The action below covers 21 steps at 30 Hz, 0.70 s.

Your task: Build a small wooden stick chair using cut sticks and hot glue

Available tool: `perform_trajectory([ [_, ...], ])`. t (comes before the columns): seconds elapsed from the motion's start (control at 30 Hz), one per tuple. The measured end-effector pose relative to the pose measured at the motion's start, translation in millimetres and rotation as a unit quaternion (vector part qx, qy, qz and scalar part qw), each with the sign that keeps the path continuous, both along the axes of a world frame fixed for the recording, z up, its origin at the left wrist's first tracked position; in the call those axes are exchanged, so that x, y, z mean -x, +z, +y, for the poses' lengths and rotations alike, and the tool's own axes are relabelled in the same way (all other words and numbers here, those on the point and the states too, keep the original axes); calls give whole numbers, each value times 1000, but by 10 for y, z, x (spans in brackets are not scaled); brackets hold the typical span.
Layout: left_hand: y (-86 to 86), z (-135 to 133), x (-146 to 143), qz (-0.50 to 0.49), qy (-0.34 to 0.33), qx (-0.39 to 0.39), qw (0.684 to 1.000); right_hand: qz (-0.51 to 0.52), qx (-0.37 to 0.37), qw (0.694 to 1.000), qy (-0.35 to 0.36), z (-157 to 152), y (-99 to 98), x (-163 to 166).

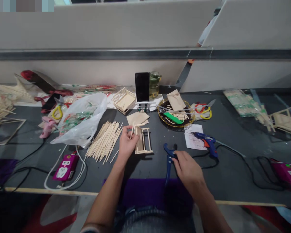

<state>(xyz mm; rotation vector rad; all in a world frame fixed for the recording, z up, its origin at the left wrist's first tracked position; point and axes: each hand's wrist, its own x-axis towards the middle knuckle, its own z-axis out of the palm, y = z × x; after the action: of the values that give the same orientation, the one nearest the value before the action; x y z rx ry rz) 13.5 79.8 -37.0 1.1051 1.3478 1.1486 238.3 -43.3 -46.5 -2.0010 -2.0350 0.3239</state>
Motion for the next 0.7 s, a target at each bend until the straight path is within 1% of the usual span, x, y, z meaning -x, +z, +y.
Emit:
perform_trajectory([
  [0.07, 22, 21, 58, -10, 14, -7, 1000, -74, 71, 994, -45, -106, -67, -157],
  [0.13, 58, 32, 114, -15, 27, -8, 999, -112, 120, 984, -61, -150, -124, -233],
  [0.2, 120, 39, 169, -18, 36, -8, 999, -124, 149, 980, -49, -123, -146, -233],
  [0.27, 212, 51, 227, -14, 39, -18, 999, -117, 158, 980, -22, -39, -127, -162],
  [0.37, 398, 96, 317, 0, 50, -49, 998, -79, 146, 986, 21, 161, -59, 82],
  [0.47, 607, 160, 369, -7, 65, -75, 995, -39, 141, 988, 54, 405, -23, 465],
  [0.53, 718, 184, 354, -9, 64, -85, 994, -15, 141, 987, 79, 549, -28, 725],
  [0.6, 775, 181, 295, -10, 49, -85, 995, 16, 140, 985, 98, 633, -42, 907],
  [0.63, 777, 170, 251, -11, 37, -81, 996, 29, 137, 985, 104, 646, -49, 951],
  [0.7, 728, 138, 148, -12, 18, -72, 997, 43, 134, 984, 110, 615, -59, 930],
])
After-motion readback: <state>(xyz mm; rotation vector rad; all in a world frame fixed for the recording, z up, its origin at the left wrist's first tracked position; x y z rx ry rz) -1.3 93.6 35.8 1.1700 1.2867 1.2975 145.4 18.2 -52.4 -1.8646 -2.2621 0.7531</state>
